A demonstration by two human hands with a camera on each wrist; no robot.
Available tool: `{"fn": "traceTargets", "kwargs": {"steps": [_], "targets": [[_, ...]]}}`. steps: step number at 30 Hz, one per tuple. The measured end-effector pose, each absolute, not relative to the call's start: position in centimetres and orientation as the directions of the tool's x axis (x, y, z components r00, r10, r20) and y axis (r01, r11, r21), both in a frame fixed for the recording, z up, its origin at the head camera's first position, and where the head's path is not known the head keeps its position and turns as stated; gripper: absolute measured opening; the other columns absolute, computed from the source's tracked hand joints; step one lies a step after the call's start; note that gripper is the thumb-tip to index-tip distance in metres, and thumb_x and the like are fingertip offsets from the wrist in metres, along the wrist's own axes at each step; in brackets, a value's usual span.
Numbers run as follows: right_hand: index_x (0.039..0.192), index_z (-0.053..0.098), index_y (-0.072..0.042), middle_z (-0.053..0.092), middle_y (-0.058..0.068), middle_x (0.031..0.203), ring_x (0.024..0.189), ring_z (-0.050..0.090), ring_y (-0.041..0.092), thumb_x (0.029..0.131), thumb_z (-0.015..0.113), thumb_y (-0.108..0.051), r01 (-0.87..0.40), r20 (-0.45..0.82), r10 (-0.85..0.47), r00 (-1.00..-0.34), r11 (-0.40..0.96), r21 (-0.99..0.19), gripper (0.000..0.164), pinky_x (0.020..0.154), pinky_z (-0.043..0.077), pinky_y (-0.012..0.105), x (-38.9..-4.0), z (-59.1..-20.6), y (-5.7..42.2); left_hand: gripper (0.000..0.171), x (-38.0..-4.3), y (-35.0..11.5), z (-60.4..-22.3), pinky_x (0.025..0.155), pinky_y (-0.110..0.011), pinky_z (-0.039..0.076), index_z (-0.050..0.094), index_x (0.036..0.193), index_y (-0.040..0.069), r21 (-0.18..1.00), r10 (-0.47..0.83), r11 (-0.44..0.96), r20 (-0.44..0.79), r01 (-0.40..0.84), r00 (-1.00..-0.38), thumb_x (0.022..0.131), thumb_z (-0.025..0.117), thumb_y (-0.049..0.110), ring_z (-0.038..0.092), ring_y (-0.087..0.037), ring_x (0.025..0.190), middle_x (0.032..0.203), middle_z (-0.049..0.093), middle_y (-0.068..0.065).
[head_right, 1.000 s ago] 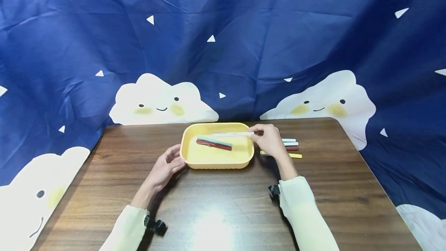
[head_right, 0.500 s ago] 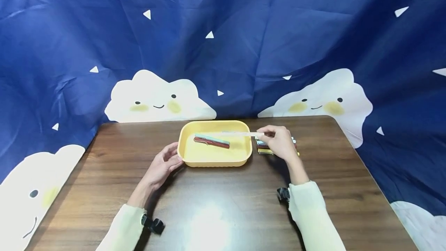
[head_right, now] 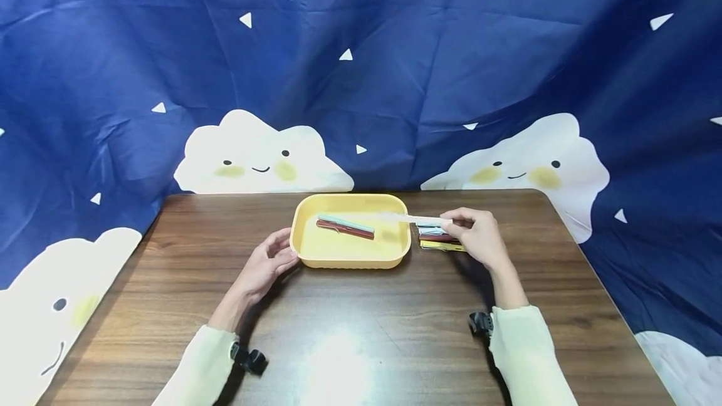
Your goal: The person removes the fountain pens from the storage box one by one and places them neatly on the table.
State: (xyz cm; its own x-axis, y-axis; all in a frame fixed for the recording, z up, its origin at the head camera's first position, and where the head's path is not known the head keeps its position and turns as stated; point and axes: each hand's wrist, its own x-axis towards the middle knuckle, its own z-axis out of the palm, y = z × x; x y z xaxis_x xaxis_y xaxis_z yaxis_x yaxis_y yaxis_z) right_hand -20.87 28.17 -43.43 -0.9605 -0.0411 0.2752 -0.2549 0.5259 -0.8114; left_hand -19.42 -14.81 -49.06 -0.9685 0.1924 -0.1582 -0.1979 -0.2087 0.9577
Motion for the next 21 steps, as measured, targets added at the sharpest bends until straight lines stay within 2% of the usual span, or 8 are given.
{"fn": "traceTargets", "kwargs": {"steps": [10, 21], "targets": [[0.102, 0.072, 0.012, 0.072, 0.021, 0.088, 0.068, 0.058, 0.003, 0.087, 0.074, 0.007, -0.282, 0.295, -0.064, -0.953, 0.537, -0.795, 0.016, 0.056, 0.047, 0.015, -20.6, -44.3, 29.3, 0.066, -19.4, -14.9, -49.0, 0.103, -0.033, 0.051, 0.031, 0.154, -0.003, 0.958, 0.189, -0.211, -0.154, -0.194, -0.97, 0.094, 0.058, -0.012, 0.044, -0.036, 0.132, 0.149, 0.038, -0.028], [0.103, 0.074, 0.008, 0.074, 0.005, 0.086, 0.072, 0.061, 0.002, 0.088, 0.078, -0.003, -0.248, 0.252, -0.057, -0.966, 0.485, -0.839, 0.019, 0.06, 0.051, 0.015, -20.2, -44.6, 30.6, 0.068, -19.3, -14.8, -49.0, 0.097, -0.027, 0.053, 0.03, 0.154, -0.004, 0.957, 0.192, -0.221, -0.148, -0.19, -0.97, 0.093, 0.058, -0.014, 0.044, -0.037, 0.132, 0.148, 0.038, -0.028]]}}
